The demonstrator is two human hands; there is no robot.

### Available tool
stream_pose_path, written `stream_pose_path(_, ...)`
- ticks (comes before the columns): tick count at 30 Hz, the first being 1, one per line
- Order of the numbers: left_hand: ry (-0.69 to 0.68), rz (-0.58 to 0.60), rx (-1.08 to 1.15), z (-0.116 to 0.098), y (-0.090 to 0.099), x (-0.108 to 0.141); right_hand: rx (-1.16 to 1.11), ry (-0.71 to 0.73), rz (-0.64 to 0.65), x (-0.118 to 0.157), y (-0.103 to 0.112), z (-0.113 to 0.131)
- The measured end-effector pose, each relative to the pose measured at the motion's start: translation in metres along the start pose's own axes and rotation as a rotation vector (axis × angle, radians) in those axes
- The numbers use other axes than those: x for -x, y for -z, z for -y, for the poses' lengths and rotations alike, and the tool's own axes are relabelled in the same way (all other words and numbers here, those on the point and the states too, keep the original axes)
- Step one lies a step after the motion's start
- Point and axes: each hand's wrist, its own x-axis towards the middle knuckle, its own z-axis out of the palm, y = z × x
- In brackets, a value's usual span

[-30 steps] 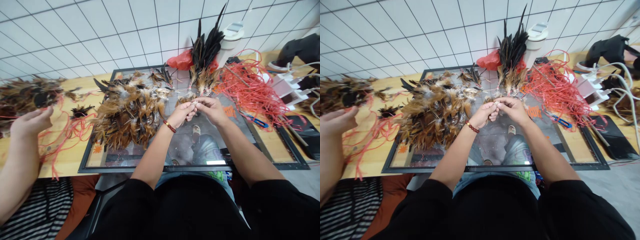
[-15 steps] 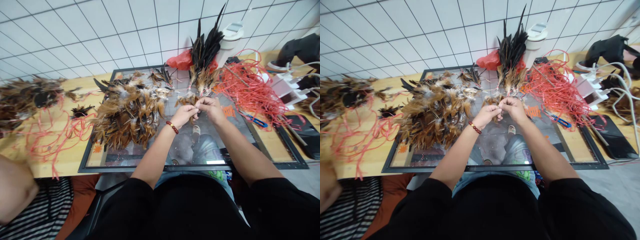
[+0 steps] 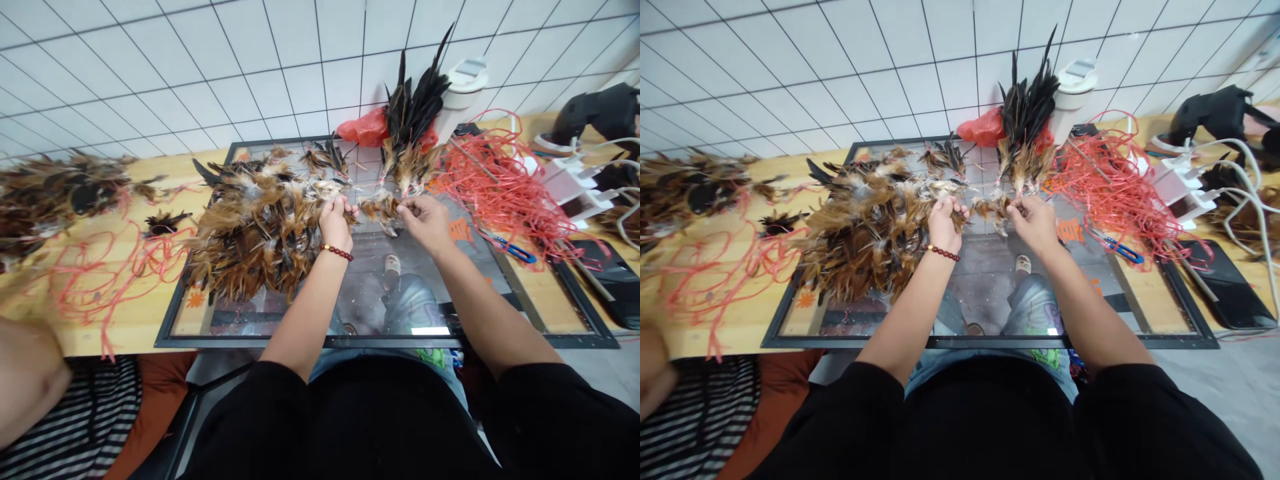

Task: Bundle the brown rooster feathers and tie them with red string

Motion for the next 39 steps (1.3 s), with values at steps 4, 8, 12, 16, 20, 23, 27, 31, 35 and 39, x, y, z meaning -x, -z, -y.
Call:
stream_pose_path(4, -0.033, -0.053, 0.029, -0.001, -0.001, 0.001, 0.166, 0.155, 0.308, 0.005, 0.010, 0.014)
stream_pose_path(8, -0.039, -0.049, 0.016, 0.002, -0.001, 0.001, 0.233, 0.108, 0.462, 0.004, 0.020, 0.013)
stream_pose_path(12, -0.131, 0.054, -0.196, 0.008, 0.001, 0.000, 0.086, 0.184, 0.482, -0.003, 0.031, 0.007)
stream_pose_path(16, -0.502, 0.392, -0.781, 0.008, 0.002, 0.009, 0.251, 0.277, 0.421, 0.000, 0.036, 0.010)
stream_pose_path(20, -0.672, 0.636, -1.231, 0.013, 0.002, 0.021, 0.255, 0.239, 0.288, 0.007, 0.032, 0.018)
stream_pose_path(23, -0.428, 0.539, -1.084, 0.022, 0.003, 0.022, -0.075, 0.069, 0.147, 0.006, 0.025, 0.018)
stream_pose_path(27, -0.209, 0.507, -0.646, 0.029, 0.002, 0.016, -0.546, -0.145, 0.133, 0.002, 0.020, 0.014)
stream_pose_path(31, -0.099, 0.472, -0.436, 0.027, -0.001, 0.017, -0.705, -0.257, 0.183, 0.000, 0.018, 0.015)
stream_pose_path(35, -0.079, 0.491, -0.449, 0.024, -0.002, 0.021, -0.759, -0.326, 0.155, 0.000, 0.019, 0.019)
stream_pose_path(39, -0.134, 0.552, -0.487, 0.023, -0.002, 0.023, -0.782, -0.368, 0.172, 0.000, 0.017, 0.017)
